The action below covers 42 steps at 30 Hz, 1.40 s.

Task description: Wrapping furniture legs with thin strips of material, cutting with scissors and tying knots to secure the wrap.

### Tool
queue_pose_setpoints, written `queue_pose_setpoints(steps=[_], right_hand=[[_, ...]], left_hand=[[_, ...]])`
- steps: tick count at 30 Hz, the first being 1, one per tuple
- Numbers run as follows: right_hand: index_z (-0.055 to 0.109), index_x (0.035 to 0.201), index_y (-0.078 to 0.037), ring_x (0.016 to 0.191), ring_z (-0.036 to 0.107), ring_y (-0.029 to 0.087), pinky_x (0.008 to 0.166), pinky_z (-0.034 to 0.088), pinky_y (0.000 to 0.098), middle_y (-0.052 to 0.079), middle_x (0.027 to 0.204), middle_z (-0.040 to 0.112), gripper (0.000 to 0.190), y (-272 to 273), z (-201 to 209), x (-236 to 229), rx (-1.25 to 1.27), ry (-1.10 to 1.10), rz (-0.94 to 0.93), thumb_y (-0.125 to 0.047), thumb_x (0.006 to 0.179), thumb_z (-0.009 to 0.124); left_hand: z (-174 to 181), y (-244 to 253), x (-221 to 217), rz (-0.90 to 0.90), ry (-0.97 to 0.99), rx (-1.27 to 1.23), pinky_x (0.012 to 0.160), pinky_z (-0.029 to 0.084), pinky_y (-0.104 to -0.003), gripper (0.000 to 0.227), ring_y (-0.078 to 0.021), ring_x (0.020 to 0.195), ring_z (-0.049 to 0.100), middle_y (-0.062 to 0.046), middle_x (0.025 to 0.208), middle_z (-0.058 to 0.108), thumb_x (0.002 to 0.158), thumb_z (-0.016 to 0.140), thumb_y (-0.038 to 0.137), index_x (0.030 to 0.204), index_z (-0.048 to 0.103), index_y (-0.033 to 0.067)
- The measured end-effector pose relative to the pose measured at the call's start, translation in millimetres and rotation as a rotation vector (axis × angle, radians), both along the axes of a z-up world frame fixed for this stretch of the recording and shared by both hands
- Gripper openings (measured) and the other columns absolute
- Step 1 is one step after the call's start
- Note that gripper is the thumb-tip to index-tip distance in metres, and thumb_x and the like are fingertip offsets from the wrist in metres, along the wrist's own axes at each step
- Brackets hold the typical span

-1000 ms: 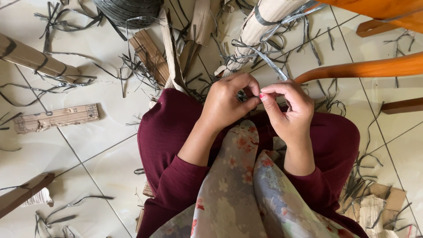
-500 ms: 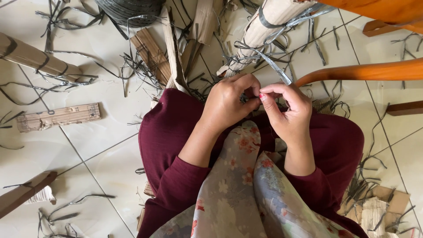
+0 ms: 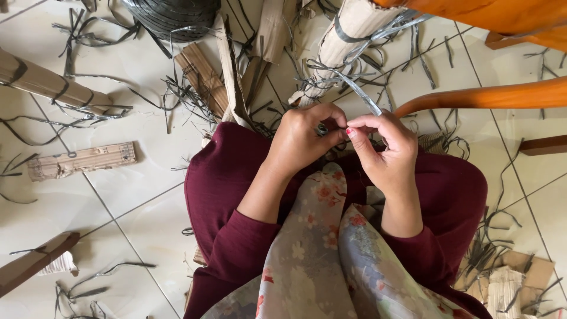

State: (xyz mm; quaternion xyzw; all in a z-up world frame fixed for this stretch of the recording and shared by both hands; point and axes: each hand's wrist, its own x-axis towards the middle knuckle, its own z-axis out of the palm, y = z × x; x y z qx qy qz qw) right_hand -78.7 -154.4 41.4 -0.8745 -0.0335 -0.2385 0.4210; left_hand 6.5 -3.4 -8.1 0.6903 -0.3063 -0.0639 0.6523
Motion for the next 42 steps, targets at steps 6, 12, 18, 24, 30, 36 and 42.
queue_pose_setpoints(steps=[6,12,18,24,30,36,42], right_hand=[[0.075,0.102,0.002,0.068,0.065,0.022,0.065,0.055,0.0345,0.013,0.079,0.066,0.007,1,3,-2,-0.006,-0.002,0.003,0.002,0.096,0.079],[0.072,0.108,0.003,0.067,0.063,0.02,0.065,0.055,0.0346,0.013,0.081,0.064,0.012,7,9,-6,0.021,0.006,-0.009,0.002,0.097,0.077],[0.071,0.112,0.004,0.067,0.064,0.02,0.065,0.055,0.0356,0.013,0.082,0.064,0.016,8,15,-15,0.001,-0.008,-0.018,0.001,0.097,0.077],[0.073,0.103,0.003,0.067,0.065,0.021,0.066,0.055,0.0346,0.012,0.081,0.065,0.011,11,19,-22,-0.046,-0.061,-0.04,0.003,0.095,0.081],[0.073,0.104,0.002,0.071,0.064,0.02,0.068,0.056,0.0336,0.012,0.082,0.063,0.011,14,27,-33,-0.033,-0.061,-0.065,0.0,0.097,0.08],[0.074,0.102,0.001,0.071,0.064,0.021,0.067,0.055,0.0336,0.012,0.082,0.063,0.009,19,33,-40,-0.073,-0.096,-0.071,0.0,0.097,0.08],[0.075,0.097,-0.001,0.071,0.064,0.022,0.064,0.055,0.033,0.011,0.083,0.067,0.006,21,34,-41,-0.143,-0.103,-0.08,0.001,0.096,0.08]], left_hand=[[8,1,-2,-0.02,0.029,-0.097,0.075,0.061,-0.042,0.012,-0.0323,0.078,0.076,-0.012,0.08,0.076,0.087,0.081,0.007,0.096,0.074,0.0092],[12,2,-5,-0.043,0.052,-0.174,0.077,0.061,-0.043,0.009,-0.0321,0.081,0.077,-0.012,0.086,0.078,0.09,0.079,0.009,0.098,0.075,0.0078],[23,4,-11,-0.072,0.024,-0.236,0.076,0.06,-0.042,0.005,-0.0307,0.074,0.076,-0.013,0.081,0.076,0.096,0.072,0.008,0.099,0.076,0.0064],[33,5,-19,-0.096,0.006,-0.262,0.075,0.06,-0.041,0.006,-0.0318,0.077,0.077,-0.012,0.08,0.077,0.097,0.07,0.007,0.098,0.076,0.0063],[40,7,-27,-0.106,-0.01,-0.274,0.074,0.059,-0.039,0.008,-0.028,0.071,0.075,-0.009,0.074,0.075,0.098,0.068,0.009,0.096,0.076,0.0085],[38,8,-33,-0.098,-0.024,-0.307,0.073,0.059,-0.039,0.008,-0.0278,0.07,0.075,-0.009,0.074,0.075,0.098,0.068,0.009,0.096,0.076,0.0083],[22,8,-30,-0.104,-0.012,-0.286,0.074,0.058,-0.041,0.008,-0.0297,0.073,0.075,-0.012,0.076,0.075,0.097,0.07,0.012,0.098,0.076,0.0067]])
